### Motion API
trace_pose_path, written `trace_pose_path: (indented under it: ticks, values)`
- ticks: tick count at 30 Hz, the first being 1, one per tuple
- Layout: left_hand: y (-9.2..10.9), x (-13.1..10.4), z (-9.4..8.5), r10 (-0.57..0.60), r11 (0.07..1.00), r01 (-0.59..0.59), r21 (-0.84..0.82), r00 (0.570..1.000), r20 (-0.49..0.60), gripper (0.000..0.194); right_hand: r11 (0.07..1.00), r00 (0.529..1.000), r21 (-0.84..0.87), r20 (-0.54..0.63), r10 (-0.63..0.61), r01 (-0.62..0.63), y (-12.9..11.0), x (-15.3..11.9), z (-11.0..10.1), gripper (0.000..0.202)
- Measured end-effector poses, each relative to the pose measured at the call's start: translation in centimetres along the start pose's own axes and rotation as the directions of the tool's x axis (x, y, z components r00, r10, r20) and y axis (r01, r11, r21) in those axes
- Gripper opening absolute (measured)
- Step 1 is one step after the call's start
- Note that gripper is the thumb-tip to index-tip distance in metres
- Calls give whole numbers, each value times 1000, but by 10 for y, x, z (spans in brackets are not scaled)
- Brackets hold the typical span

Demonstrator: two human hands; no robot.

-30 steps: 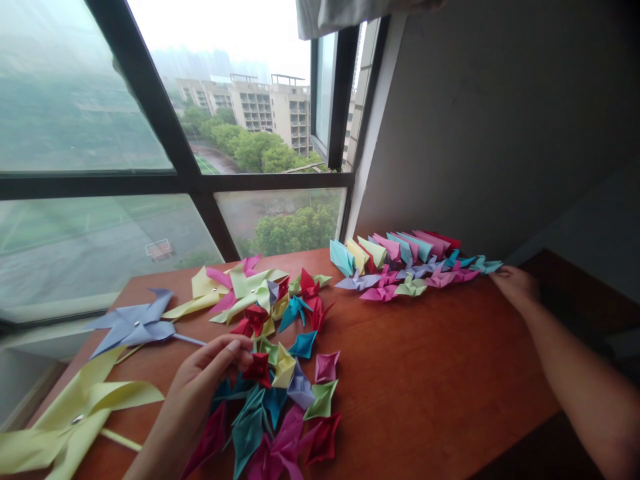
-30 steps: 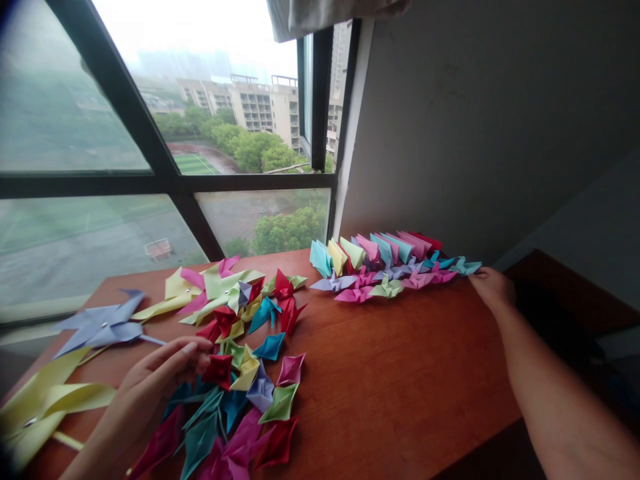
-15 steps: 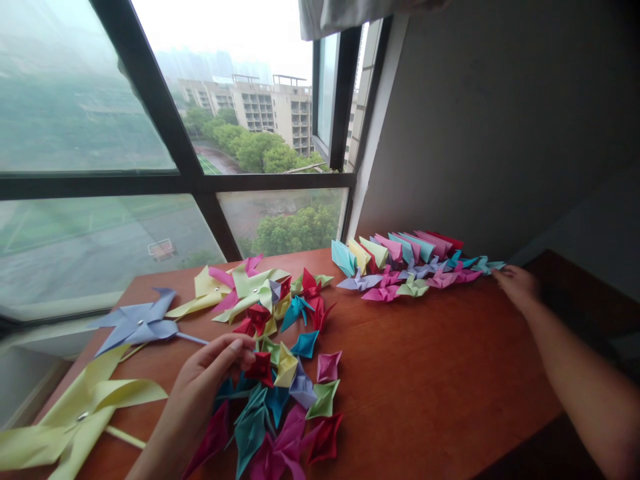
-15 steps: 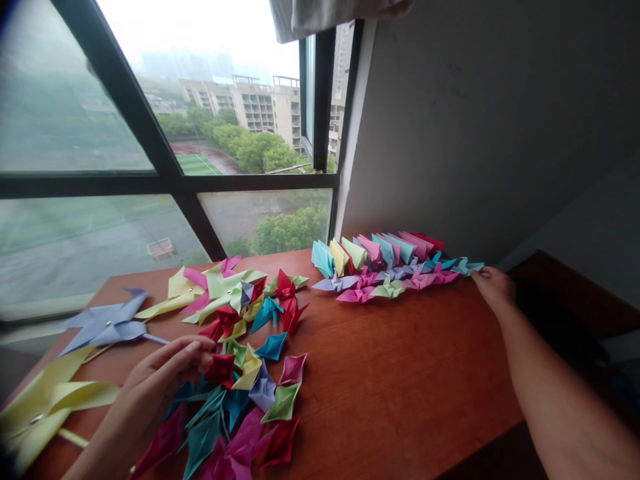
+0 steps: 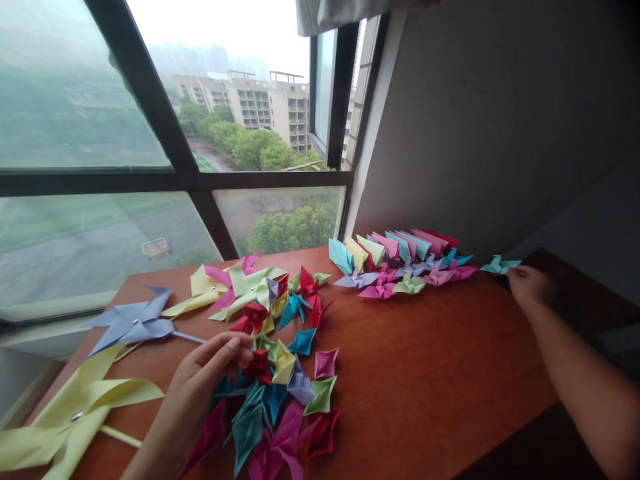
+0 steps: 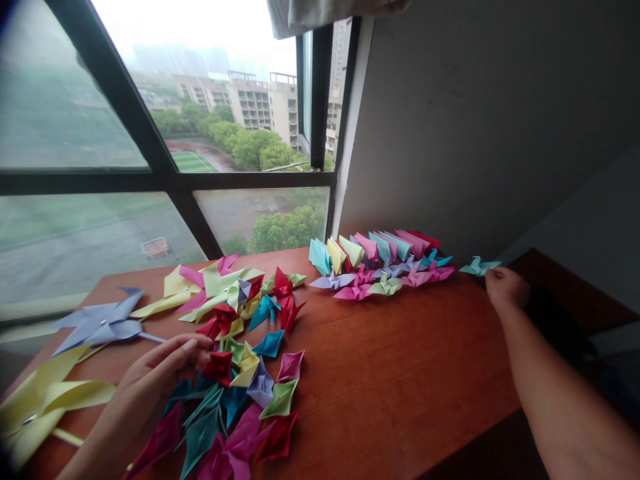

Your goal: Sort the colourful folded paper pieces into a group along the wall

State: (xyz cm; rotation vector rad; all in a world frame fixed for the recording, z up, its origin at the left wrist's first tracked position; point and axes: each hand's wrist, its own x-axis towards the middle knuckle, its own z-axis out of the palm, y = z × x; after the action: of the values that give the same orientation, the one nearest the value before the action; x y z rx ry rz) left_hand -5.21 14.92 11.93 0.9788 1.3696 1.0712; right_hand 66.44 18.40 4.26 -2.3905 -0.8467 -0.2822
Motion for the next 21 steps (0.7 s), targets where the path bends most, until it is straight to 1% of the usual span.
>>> trace_pose_path:
  ticks: [3,7,14,21]
  values:
    - [-1,1,-1,3,1000,-3,-2,1000,9,40,996,999,-86,2,36,-36,0,-3,-6,20]
    - [-3,2,-2,8,1000,-7,-10,1000,12,42,992,999,-121,46,25,-20,-7,-8,0,22]
    - [-3,2,-2,-20,1000,20,-9,1000,11,43,993,996,-122,89,12,-1,-22,-10,11,21]
    - [-3,2,-2,-20,1000,20,-13,1000,9,43,997,995,-72,104,-10,17,-26,-8,14,20]
